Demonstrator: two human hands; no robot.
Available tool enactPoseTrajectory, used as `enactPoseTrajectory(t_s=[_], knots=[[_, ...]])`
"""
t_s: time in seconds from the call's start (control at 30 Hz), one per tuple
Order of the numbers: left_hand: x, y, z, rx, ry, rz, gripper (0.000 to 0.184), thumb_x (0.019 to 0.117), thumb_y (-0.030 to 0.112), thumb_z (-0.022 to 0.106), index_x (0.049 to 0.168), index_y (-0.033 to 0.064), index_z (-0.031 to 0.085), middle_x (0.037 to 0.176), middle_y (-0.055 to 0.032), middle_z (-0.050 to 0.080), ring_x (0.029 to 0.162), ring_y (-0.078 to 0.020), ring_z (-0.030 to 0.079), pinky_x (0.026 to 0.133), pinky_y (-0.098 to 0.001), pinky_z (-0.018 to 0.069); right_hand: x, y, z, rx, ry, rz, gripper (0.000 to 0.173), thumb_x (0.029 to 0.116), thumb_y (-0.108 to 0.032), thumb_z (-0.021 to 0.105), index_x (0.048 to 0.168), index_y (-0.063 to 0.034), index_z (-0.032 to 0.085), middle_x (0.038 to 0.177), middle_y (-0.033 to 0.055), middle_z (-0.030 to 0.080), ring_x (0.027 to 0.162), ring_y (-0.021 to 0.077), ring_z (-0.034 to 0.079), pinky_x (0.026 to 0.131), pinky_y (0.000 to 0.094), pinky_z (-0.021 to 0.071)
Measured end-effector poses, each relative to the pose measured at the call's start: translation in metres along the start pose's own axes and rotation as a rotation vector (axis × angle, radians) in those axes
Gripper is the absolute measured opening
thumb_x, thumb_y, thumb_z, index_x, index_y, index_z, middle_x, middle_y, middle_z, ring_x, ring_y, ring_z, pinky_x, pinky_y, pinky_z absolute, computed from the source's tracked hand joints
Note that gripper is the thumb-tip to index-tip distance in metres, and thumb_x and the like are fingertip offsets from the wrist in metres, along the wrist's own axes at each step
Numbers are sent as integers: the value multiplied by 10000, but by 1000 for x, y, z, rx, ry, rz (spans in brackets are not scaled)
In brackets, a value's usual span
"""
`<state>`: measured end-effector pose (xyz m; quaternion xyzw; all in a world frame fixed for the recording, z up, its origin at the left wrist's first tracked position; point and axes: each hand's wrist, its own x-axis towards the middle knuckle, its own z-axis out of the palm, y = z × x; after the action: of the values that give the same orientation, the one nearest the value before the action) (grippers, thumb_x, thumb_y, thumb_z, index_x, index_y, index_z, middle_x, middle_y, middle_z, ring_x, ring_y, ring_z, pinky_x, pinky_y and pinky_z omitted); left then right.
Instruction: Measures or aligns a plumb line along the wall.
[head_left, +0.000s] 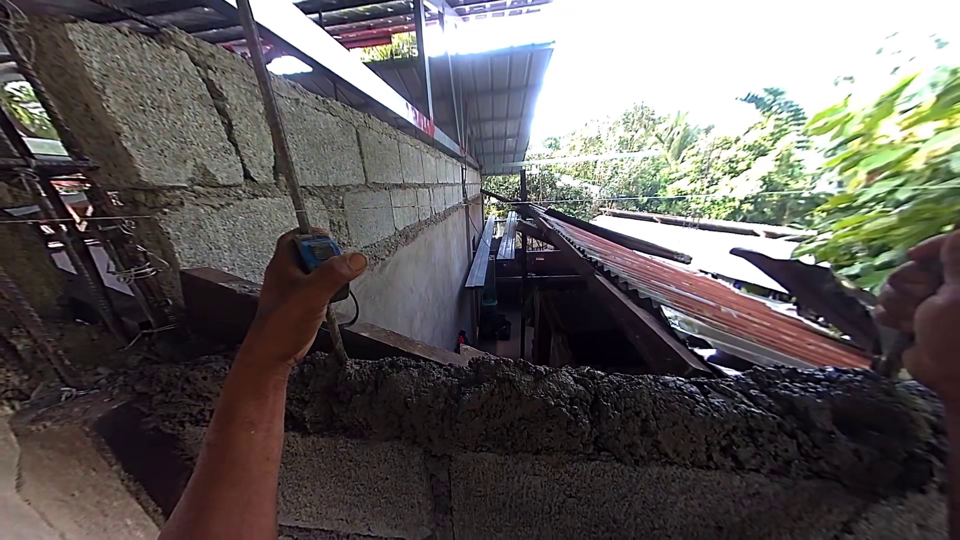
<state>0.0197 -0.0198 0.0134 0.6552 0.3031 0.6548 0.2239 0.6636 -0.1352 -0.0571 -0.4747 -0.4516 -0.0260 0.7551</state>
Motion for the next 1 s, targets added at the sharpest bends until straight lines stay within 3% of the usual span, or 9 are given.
enactPoseTrajectory(t_s=[1.0], knots=[[0,0,0,9,7,-1,724,775,424,842,1358,204,472,1050,21,622,831,-83,650,742,-277,580,1,-2,2,-8,-1,-17,352,1094,-535,355,1021,-270,575,632,-117,389,455,15,354,433,211,366]])
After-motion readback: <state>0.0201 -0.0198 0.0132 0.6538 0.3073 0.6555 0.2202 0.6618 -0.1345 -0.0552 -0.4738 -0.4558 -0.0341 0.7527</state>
